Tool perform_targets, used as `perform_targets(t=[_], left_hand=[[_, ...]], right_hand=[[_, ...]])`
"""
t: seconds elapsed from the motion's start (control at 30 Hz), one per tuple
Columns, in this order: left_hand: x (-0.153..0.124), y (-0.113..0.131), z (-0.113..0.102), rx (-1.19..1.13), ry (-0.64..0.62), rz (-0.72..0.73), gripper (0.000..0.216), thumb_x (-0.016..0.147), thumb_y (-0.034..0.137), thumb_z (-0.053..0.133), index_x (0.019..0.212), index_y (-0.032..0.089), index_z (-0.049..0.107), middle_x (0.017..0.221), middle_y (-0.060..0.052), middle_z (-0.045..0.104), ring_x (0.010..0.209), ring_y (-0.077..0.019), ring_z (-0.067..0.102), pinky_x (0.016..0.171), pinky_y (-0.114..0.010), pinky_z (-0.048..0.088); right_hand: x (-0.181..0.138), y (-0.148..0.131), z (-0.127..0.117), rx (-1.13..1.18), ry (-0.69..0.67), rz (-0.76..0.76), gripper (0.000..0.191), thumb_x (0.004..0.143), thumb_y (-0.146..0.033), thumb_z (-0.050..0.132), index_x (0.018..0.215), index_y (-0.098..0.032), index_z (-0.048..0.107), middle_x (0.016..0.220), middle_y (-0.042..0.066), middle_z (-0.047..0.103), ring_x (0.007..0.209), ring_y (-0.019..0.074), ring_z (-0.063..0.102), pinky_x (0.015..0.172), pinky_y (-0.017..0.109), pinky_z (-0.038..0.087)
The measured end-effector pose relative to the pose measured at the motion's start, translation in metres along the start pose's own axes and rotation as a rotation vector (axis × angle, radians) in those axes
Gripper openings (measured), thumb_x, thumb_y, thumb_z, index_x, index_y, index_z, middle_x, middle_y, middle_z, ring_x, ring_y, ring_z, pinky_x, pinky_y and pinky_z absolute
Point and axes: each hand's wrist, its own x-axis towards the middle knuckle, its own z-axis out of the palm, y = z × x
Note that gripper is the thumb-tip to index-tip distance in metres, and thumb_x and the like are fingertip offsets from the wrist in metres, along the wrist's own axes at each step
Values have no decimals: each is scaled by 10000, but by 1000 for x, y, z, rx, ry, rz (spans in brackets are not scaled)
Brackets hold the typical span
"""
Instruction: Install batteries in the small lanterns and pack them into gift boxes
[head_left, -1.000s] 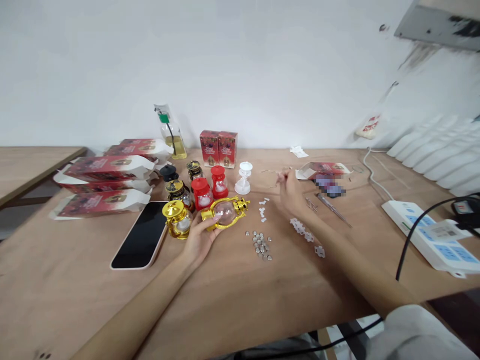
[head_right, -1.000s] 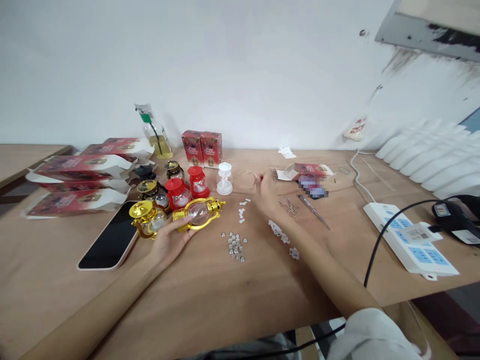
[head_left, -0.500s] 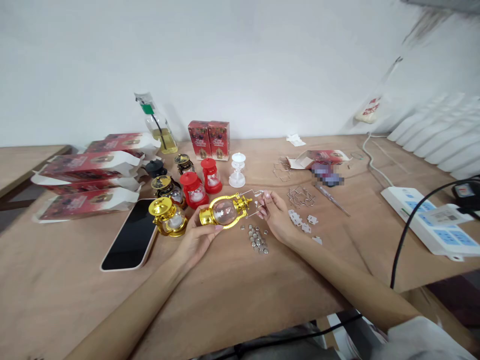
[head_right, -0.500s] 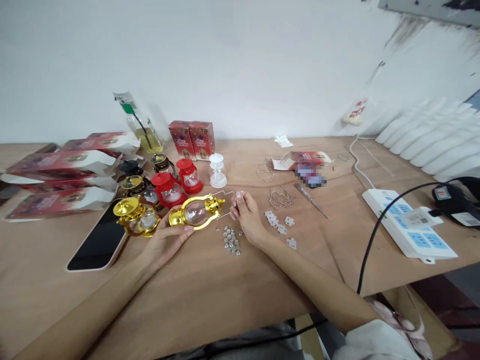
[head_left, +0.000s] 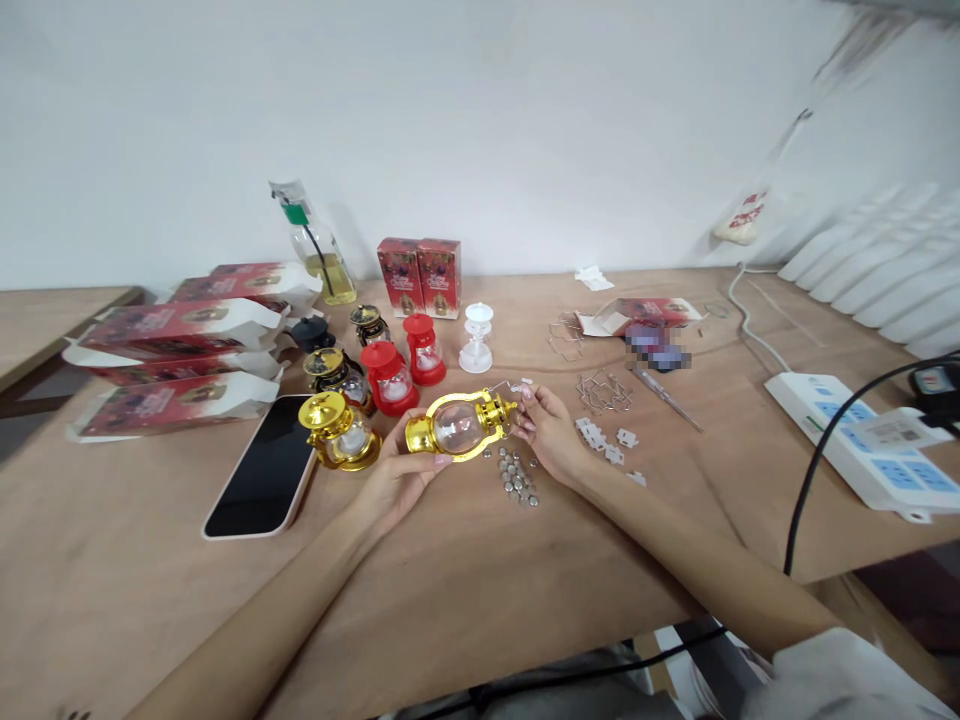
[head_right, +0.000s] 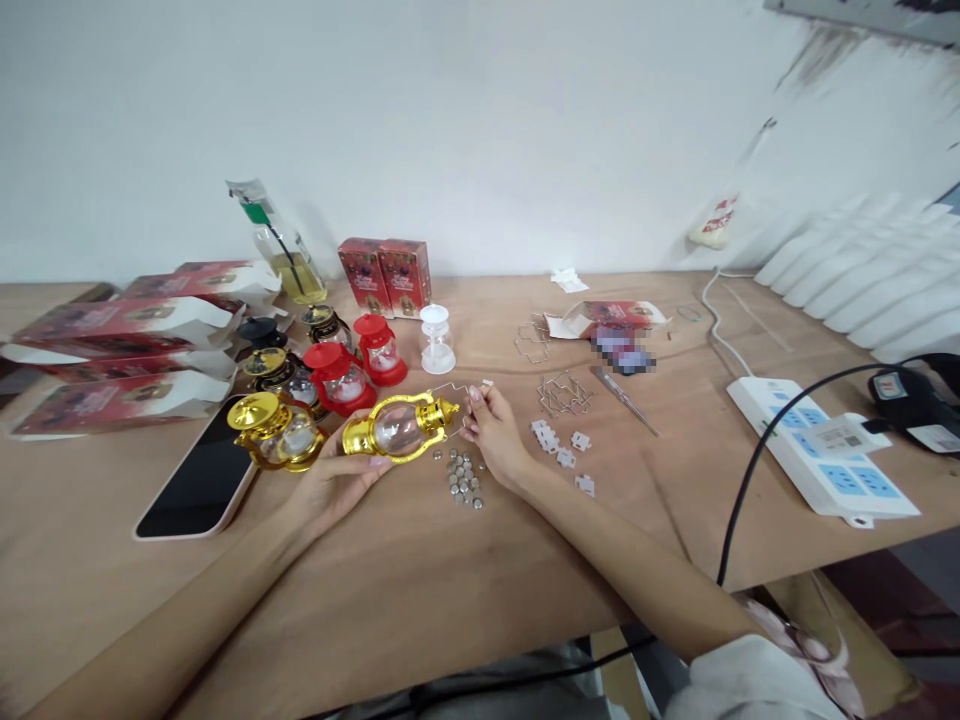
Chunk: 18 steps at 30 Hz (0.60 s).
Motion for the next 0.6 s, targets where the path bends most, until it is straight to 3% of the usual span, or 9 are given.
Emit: perform_targets(t=[0.3,0.6], left_hand=[[3,0,-5,35,-89,-16,541,403,-22,746,868,217,609,914,35,652,888,-161,614,794,-282,524],[0,4,-4,195,-201,-26,590,401,-4,771,902,213,548,891,44,628,878,-146,588,724,-215,468]], right_hand=[[-1,-3,4,64,-4,128,534,476,-540,866,711,-169,564,595,-84,384,460,21,246,404,159,211],[-4,5,5,67,6,264,390,608,-419,820,666,-181,515,496,-90,341,454,53,262,438,182,220]])
